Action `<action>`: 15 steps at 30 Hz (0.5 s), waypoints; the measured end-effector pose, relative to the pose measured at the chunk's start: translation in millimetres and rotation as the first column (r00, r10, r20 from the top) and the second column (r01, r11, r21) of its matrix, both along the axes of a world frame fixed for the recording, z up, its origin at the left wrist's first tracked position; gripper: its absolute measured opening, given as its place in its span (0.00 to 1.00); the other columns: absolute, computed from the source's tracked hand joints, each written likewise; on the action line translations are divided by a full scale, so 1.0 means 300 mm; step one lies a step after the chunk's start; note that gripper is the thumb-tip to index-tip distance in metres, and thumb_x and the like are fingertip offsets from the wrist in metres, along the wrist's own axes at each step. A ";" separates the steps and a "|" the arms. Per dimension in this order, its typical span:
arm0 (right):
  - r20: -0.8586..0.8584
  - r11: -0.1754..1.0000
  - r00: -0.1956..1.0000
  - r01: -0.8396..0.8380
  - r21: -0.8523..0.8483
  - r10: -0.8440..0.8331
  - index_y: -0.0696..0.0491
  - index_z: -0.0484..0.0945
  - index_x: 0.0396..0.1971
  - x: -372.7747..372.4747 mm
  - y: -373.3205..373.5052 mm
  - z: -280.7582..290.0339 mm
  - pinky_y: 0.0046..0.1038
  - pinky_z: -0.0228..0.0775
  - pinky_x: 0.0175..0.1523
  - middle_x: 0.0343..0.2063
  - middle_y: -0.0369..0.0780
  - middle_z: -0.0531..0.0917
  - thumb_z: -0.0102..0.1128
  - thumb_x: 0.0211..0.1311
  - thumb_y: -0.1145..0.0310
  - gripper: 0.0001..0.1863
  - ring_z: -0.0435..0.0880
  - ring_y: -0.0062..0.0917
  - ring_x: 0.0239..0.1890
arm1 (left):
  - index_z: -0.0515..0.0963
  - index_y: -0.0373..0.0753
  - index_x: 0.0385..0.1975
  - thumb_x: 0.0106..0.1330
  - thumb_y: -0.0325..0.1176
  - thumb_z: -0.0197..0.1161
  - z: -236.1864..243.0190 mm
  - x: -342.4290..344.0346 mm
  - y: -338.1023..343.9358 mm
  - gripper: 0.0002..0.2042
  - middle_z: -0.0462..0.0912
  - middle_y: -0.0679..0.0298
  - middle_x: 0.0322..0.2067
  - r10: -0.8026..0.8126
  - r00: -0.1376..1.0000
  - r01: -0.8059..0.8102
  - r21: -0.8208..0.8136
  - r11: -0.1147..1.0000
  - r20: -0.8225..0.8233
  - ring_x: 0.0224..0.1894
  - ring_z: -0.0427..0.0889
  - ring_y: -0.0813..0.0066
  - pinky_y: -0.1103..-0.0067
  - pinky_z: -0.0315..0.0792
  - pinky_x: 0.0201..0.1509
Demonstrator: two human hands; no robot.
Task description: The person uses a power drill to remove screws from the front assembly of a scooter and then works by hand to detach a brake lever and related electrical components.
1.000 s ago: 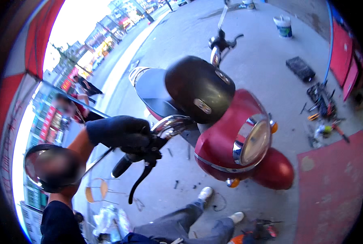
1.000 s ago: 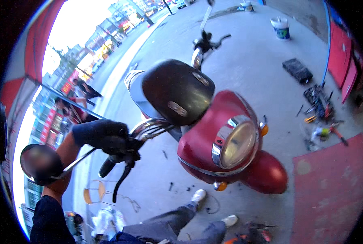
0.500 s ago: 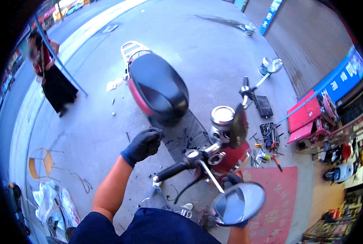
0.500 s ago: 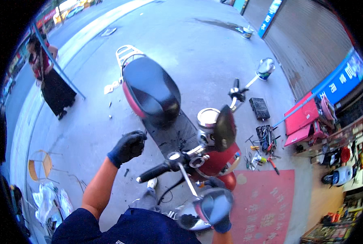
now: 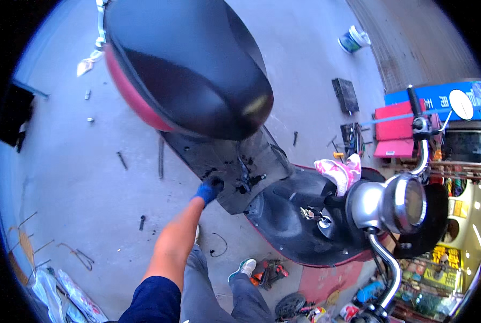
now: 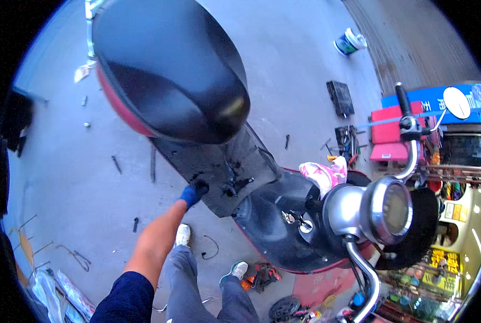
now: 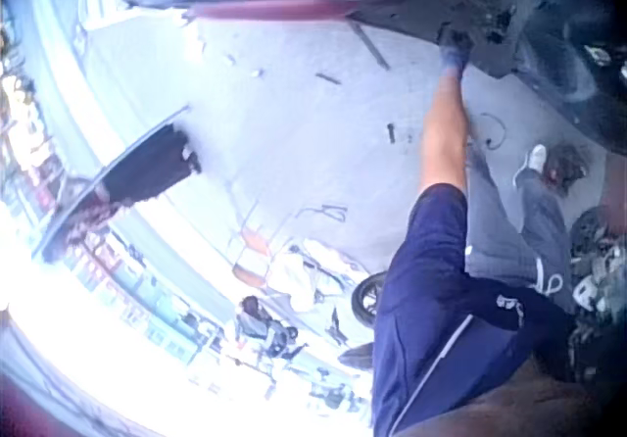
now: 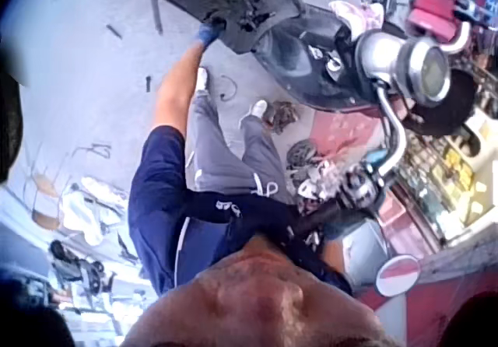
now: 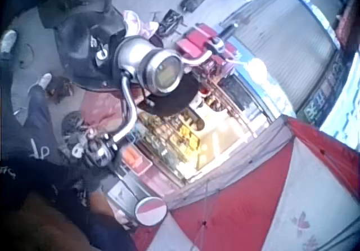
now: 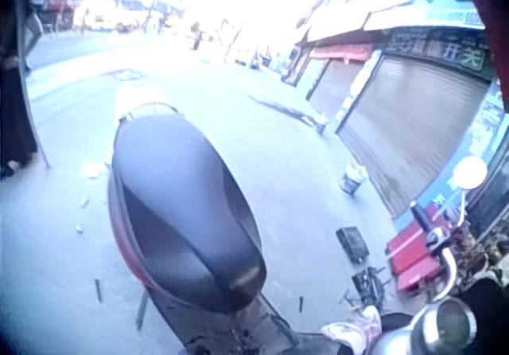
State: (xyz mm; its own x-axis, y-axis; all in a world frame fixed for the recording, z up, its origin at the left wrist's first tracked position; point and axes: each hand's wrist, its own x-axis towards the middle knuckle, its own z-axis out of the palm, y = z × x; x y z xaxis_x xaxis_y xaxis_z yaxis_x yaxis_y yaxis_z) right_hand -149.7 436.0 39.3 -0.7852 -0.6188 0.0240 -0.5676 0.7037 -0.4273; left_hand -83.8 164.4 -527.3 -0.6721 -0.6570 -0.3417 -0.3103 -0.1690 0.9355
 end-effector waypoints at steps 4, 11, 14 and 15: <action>0.017 0.984 0.994 0.108 0.142 -0.111 0.57 0.68 0.50 -0.027 -0.007 -0.022 0.31 0.68 0.49 0.44 0.45 0.75 0.54 0.60 0.69 0.19 0.76 0.30 0.45 | 0.75 0.45 0.48 0.63 0.42 0.53 -0.027 -0.205 -0.165 0.16 0.78 0.52 0.47 -0.202 0.920 0.304 -0.288 0.908 0.335 0.50 0.75 0.50 0.65 0.69 0.55; 0.071 0.943 0.971 0.203 0.265 -0.229 0.58 0.70 0.48 -0.025 0.006 0.020 0.31 0.69 0.48 0.42 0.45 0.76 0.53 0.61 0.68 0.17 0.77 0.31 0.43 | 0.64 0.44 0.60 0.64 0.49 0.51 -0.012 -0.231 -0.312 0.26 0.70 0.49 0.56 -0.307 0.807 0.458 -0.204 0.865 0.505 0.57 0.70 0.52 0.66 0.65 0.60; 0.103 0.945 0.971 0.182 0.272 -0.217 0.58 0.71 0.47 -0.023 0.012 0.048 0.30 0.69 0.47 0.41 0.46 0.77 0.53 0.61 0.67 0.16 0.78 0.31 0.43 | 0.59 0.44 0.63 0.64 0.55 0.50 0.020 -0.223 -0.377 0.31 0.66 0.51 0.60 -0.241 0.957 0.197 0.250 0.948 0.162 0.61 0.65 0.56 0.67 0.60 0.63; 0.115 0.947 0.971 0.174 0.269 -0.211 0.58 0.71 0.47 -0.027 0.021 0.060 0.30 0.69 0.47 0.40 0.46 0.77 0.53 0.61 0.67 0.16 0.78 0.32 0.42 | 0.58 0.45 0.64 0.64 0.56 0.50 0.044 -0.216 -0.392 0.33 0.64 0.52 0.61 -0.036 0.999 0.025 0.603 0.797 0.007 0.62 0.64 0.58 0.67 0.58 0.64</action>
State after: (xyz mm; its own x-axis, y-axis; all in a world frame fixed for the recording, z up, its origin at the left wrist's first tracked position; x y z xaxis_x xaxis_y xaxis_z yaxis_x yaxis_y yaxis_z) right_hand -157.8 442.3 57.4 -0.8738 -0.4266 -0.2334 -0.3581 0.8892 -0.2848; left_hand -148.7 46.9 -514.1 -0.6787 -0.2935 -0.6732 -0.3396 -0.6874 0.6420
